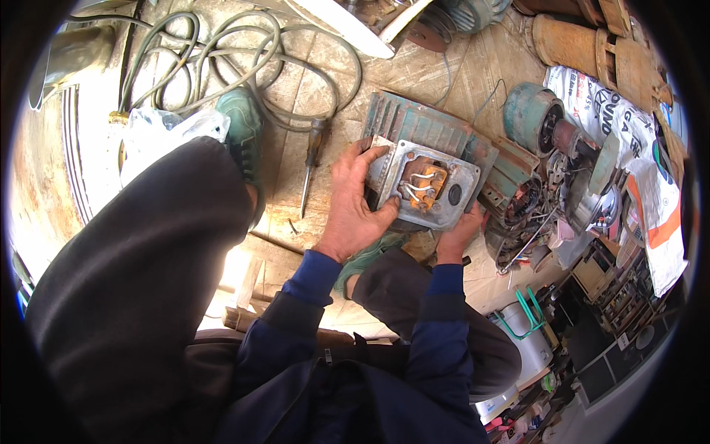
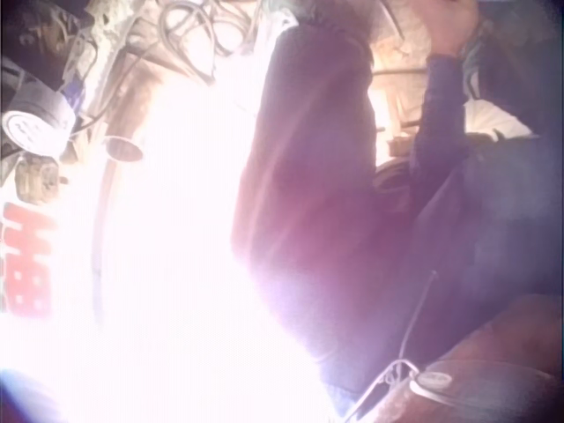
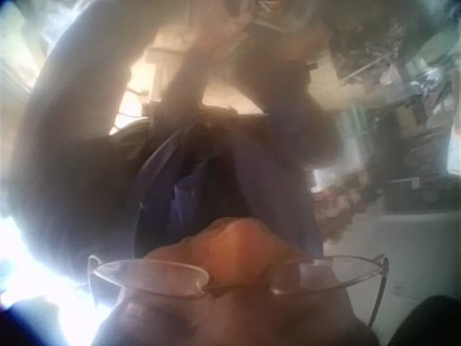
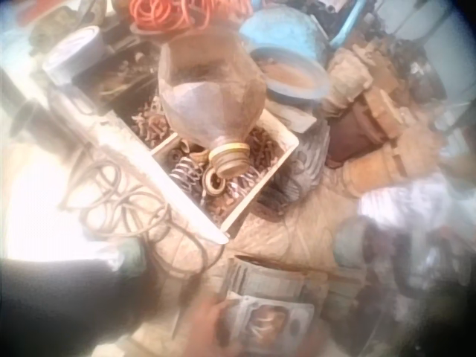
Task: The person sits on a low stool in a cluttered workshop and handles a disassembled electric motor. They hold the motor housing and the cylindrical stator, turning them over to view the internal copper windings and the terminal box.
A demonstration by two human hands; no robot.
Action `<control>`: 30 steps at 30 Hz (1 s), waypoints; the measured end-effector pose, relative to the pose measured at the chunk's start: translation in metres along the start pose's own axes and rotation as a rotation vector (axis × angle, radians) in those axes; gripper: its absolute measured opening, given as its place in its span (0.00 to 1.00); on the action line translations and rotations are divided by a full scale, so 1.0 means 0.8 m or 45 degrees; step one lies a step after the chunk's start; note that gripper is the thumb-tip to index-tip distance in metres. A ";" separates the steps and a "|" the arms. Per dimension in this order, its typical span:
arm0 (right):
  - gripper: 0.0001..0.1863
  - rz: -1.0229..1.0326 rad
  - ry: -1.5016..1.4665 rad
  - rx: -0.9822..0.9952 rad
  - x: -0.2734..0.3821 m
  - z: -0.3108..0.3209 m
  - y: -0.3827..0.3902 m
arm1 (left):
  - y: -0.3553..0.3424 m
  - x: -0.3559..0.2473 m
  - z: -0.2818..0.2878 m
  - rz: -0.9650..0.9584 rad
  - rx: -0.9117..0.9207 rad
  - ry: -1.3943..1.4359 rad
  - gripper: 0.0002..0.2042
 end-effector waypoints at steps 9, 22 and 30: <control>0.12 0.027 0.034 0.020 0.012 -0.008 0.002 | 0.009 0.007 -0.026 0.147 -0.145 -0.072 0.47; 0.10 0.023 -0.026 0.010 0.025 -0.018 0.008 | 0.000 0.005 -0.027 0.329 -0.178 -0.088 0.44; 0.11 -0.012 -0.037 0.009 0.023 -0.013 0.008 | -0.003 0.006 -0.024 0.323 -0.166 -0.118 0.44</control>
Point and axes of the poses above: each hand's wrist, its own y-axis away from the middle knuckle, its own z-axis out of the back of the hand, x = y × z, the point moved 7 cm from there along -y, towards the middle knuckle, and after that the axes turned 2 degrees about -z, right-handed, at the moved point
